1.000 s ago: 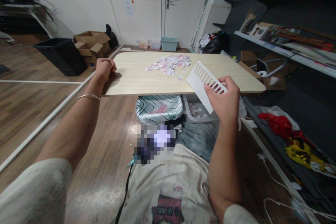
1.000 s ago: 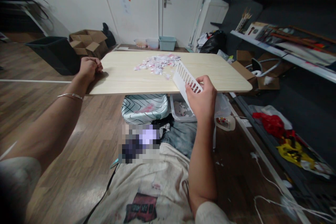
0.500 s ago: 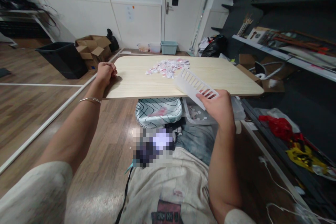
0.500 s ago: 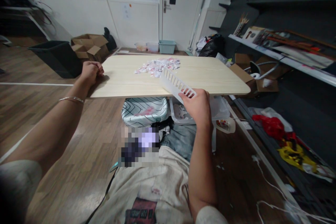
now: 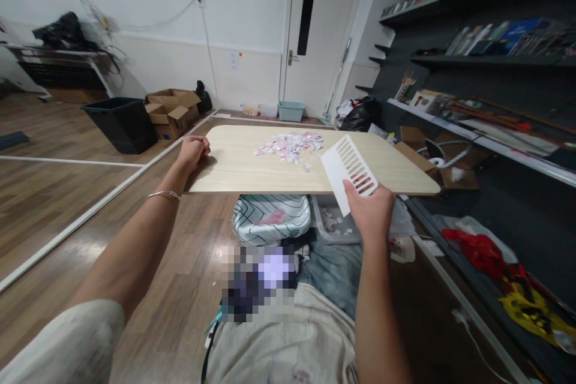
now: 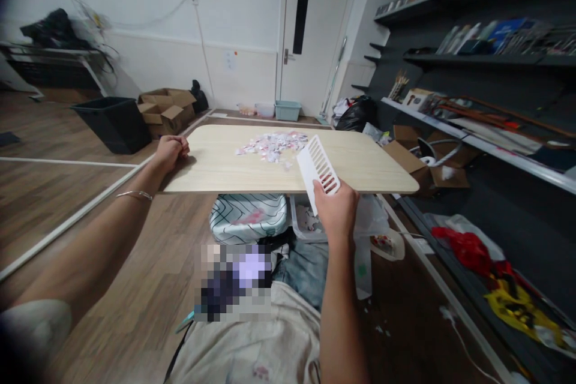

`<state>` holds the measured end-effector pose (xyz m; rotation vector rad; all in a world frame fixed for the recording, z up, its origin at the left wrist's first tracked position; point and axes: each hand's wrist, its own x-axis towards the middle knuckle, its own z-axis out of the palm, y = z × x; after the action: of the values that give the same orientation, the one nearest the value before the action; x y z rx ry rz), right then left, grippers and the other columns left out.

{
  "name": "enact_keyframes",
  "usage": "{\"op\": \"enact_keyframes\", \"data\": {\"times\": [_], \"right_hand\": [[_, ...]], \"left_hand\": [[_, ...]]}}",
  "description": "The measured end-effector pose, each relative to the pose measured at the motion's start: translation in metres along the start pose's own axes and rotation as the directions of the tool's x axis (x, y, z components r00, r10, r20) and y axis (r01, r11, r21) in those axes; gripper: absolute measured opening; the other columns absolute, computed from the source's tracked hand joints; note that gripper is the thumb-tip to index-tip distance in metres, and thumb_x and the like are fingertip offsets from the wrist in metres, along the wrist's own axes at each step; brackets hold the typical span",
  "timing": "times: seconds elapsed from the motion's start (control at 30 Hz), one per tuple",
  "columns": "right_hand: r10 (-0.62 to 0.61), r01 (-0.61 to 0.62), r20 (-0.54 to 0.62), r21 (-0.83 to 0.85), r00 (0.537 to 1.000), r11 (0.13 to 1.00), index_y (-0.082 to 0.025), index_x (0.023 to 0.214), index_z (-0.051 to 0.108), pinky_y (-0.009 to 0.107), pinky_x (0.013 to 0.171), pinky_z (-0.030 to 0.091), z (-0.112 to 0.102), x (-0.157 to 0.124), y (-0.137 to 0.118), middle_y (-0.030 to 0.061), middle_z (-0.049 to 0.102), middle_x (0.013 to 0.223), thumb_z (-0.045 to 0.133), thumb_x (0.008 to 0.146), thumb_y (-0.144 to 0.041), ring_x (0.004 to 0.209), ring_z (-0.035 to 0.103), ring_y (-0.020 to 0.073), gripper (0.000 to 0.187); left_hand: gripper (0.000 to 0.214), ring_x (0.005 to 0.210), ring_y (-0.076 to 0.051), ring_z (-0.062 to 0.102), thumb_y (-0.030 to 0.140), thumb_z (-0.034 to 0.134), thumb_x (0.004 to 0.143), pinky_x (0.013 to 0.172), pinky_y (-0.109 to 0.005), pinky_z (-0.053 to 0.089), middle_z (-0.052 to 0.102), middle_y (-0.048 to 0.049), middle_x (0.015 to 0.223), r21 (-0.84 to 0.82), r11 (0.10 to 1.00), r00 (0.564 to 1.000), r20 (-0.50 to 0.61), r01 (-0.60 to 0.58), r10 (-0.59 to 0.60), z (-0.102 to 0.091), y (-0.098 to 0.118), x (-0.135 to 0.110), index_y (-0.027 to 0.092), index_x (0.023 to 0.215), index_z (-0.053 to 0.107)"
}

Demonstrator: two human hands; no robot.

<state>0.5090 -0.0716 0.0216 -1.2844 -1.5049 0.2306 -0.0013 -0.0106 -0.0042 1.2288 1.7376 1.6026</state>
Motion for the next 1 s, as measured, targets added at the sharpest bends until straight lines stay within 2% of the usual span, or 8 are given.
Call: {"op": "enact_keyframes", "data": {"times": [0.07,0.17,0.3,0.4,0.57,0.8,1.0], "right_hand": [[0.008,-0.007,-0.072,0.009,0.997,1.000,-0.031,0.074,0.072,0.044,0.074,0.063,0.002,0.001,0.004,0.0140,0.086,0.079,0.080,0.085,-0.051,0.074,0.081,0.0360,0.024],[0.010,-0.005,-0.119,0.040,0.993,0.999,-0.029,0.081,0.075,0.048,0.079,0.065,0.006,0.002,0.008,0.0176,0.087,0.086,0.080,0.088,-0.054,0.080,0.083,0.0386,0.026],[-0.028,0.043,-0.158,0.092,0.987,0.995,-0.025,0.086,0.078,0.047,0.081,0.067,0.013,0.001,0.007,0.0189,0.087,0.089,0.078,0.092,-0.058,0.083,0.083,0.0359,0.035],[-0.047,0.062,-0.111,0.128,0.993,0.990,-0.023,0.089,0.081,0.044,0.080,0.067,0.018,0.000,0.004,0.0176,0.088,0.088,0.078,0.093,-0.058,0.087,0.083,0.0342,0.036],[-0.030,0.034,-0.032,0.149,0.999,0.988,-0.023,0.085,0.082,0.048,0.084,0.069,0.021,-0.002,0.004,0.0171,0.089,0.089,0.080,0.092,-0.061,0.084,0.085,0.0370,0.038],[0.003,-0.013,0.074,0.141,0.997,0.990,-0.023,0.086,0.083,0.049,0.086,0.070,0.014,-0.002,0.003,0.0186,0.091,0.094,0.082,0.090,-0.064,0.089,0.087,0.0403,0.041],[-0.042,0.037,0.036,0.139,0.998,0.990,-0.026,0.093,0.078,0.047,0.085,0.068,0.011,-0.002,-0.003,0.0187,0.090,0.098,0.075,0.092,-0.066,0.090,0.085,0.0370,0.040]], "left_hand": [[0.028,0.053,-0.010,0.039,0.029,0.067,0.070,0.064,-0.039,0.027,0.039,0.0012,0.046,-0.012,1.000,1.000,-0.018,0.017,-0.017,0.000,0.000,0.000,0.026,0.059,0.042],[0.031,0.055,-0.011,0.037,0.023,0.072,0.072,0.064,-0.037,0.026,0.042,0.0012,0.049,-0.025,0.998,0.998,-0.028,0.063,-0.064,-0.001,0.001,0.000,0.026,0.059,0.045],[0.024,0.054,-0.013,0.033,0.018,0.068,0.067,0.061,-0.036,0.024,0.040,0.0023,0.049,-0.079,0.996,0.998,-0.040,0.049,-0.052,0.000,0.001,-0.002,0.027,0.059,0.047],[0.020,0.053,-0.013,0.032,0.019,0.063,0.063,0.061,-0.036,0.023,0.038,0.0028,0.049,-0.106,0.994,0.998,-0.054,0.023,-0.029,0.001,0.000,-0.003,0.027,0.057,0.046],[0.021,0.052,-0.012,0.034,0.020,0.063,0.067,0.062,-0.036,0.026,0.036,0.0039,0.049,-0.093,0.995,0.999,-0.036,0.031,-0.035,-0.001,-0.004,0.000,0.028,0.059,0.045],[0.024,0.052,-0.009,0.036,0.029,0.065,0.069,0.065,-0.038,0.025,0.038,0.0027,0.048,-0.049,0.999,1.000,-0.008,0.010,-0.010,-0.003,-0.004,0.001,0.026,0.060,0.043],[0.032,0.054,-0.009,0.039,0.040,0.068,0.074,0.069,-0.043,0.026,0.038,0.0018,0.050,-0.009,1.000,1.000,-0.011,-0.011,0.011,-0.003,-0.007,0.002,0.025,0.062,0.042]]}}
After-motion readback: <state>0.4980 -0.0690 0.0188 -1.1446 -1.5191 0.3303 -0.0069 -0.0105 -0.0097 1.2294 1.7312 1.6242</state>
